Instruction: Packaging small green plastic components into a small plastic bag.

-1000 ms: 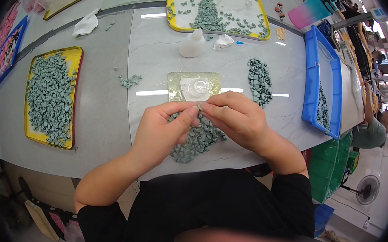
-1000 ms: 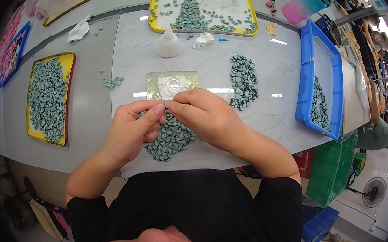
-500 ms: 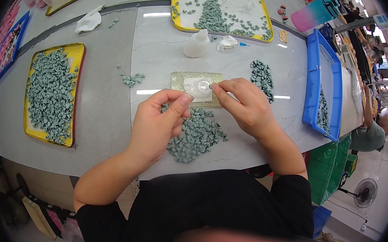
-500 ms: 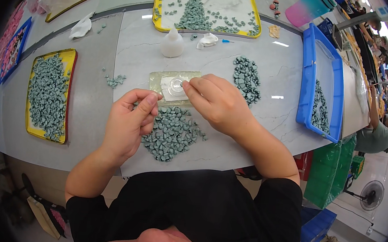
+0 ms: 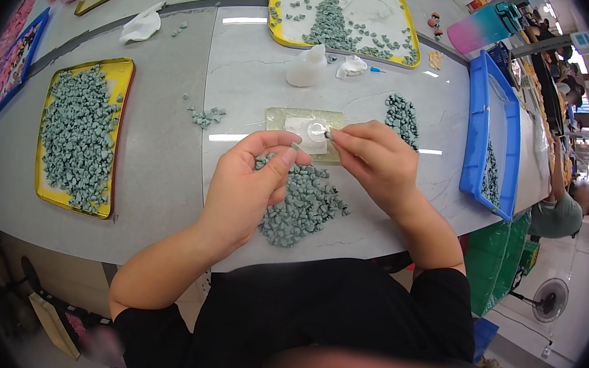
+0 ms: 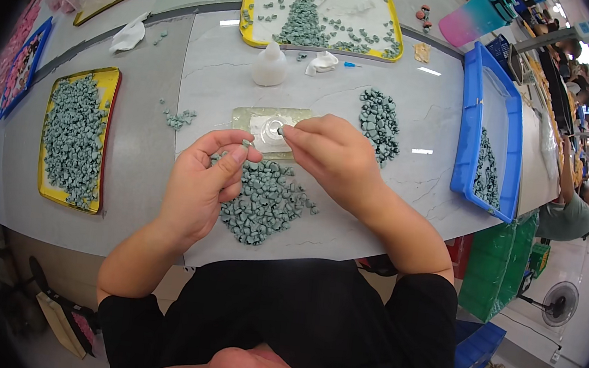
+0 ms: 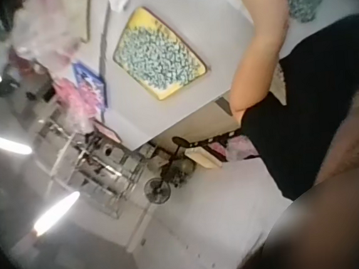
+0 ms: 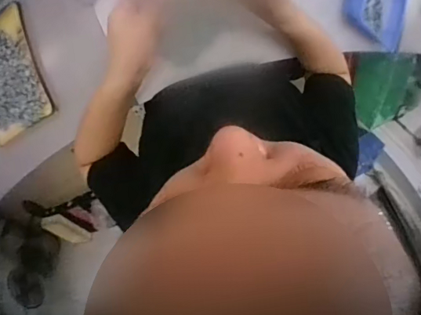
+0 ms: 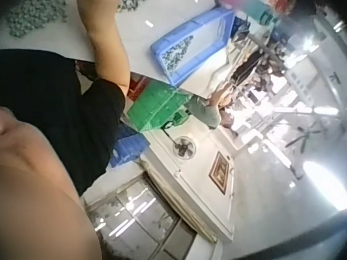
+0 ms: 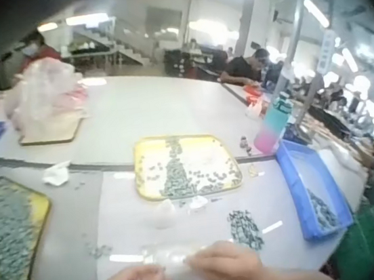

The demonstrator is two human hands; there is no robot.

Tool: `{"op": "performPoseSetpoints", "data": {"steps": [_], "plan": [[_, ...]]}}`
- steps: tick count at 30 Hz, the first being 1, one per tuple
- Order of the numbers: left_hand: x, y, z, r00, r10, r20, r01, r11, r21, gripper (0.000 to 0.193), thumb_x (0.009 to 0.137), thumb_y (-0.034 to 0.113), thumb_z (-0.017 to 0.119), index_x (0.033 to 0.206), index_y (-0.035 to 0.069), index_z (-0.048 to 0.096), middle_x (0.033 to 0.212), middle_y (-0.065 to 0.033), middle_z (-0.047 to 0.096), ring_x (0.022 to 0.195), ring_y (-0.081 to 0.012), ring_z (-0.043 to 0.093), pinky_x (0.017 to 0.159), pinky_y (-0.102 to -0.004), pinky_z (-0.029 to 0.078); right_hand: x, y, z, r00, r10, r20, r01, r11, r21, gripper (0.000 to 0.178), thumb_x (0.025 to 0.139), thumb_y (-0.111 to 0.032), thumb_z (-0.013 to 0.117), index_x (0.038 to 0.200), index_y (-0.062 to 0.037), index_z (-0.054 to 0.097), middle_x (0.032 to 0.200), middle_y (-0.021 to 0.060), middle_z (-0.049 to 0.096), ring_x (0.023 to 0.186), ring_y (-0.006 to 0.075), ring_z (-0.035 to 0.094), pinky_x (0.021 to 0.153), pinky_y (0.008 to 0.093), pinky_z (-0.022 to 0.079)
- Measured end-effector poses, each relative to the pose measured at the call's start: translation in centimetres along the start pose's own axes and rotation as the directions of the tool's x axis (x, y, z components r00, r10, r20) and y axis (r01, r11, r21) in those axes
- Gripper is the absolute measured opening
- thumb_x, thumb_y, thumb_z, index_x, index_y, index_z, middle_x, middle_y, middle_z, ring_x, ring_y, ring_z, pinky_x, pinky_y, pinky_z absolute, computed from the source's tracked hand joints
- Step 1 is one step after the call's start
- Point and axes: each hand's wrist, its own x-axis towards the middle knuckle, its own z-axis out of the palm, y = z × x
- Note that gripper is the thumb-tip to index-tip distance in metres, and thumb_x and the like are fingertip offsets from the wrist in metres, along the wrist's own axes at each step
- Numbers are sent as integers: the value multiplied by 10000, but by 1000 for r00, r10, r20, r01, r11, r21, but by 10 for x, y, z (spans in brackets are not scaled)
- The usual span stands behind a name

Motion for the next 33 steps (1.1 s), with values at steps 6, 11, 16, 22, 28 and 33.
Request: {"op": "performPoseSetpoints", "data": {"steps": [6,11,16,22,28,33], "plan": [[-1,-3,-3,997,10,81,-9,1000,-14,199,916,82,534,1092,4,483,912,-91,584,534,-28,331,450,-180,285,4,-18,-2,709,665,235,-604,400,689,79,822,-22,645,883,21,618,804,71,614,663,124,565,583,243,460],[-1,-6,-4,986,-26,163,34,999,-42,131,941,102,496,1045,25,474,844,-63,546,545,-40,331,453,-188,275,3,-19,-2,584,651,486,-646,10,763,96,852,-48,616,895,30,581,799,79,596,658,106,550,592,231,451],[0,-6,-3,968,-92,235,123,985,-124,112,977,165,428,967,54,442,779,-24,470,570,-54,325,460,-194,264,3,-25,2,649,661,377,-614,163,772,72,834,-16,626,882,25,592,808,73,600,660,119,556,604,241,459],[-3,-3,2,940,-185,286,236,959,-156,186,997,234,362,907,77,404,747,-11,413,581,-77,324,457,-205,247,-1,-19,7,963,249,-100,-185,887,423,190,698,95,685,865,29,626,831,98,611,683,179,588,592,263,468],[-4,-6,5,934,-193,300,242,961,-136,205,997,254,349,895,84,398,738,-12,406,569,-80,319,449,-211,238,-3,-19,4,987,-23,-160,59,972,228,301,614,96,720,899,32,644,854,115,614,713,226,598,596,293,482],[-5,-7,7,936,-195,292,235,966,-110,211,998,266,350,893,88,394,727,-10,402,561,-76,315,446,-207,233,-2,-20,0,985,-96,-145,122,976,182,341,604,73,729,934,40,649,876,125,617,720,238,598,606,305,488]]}}
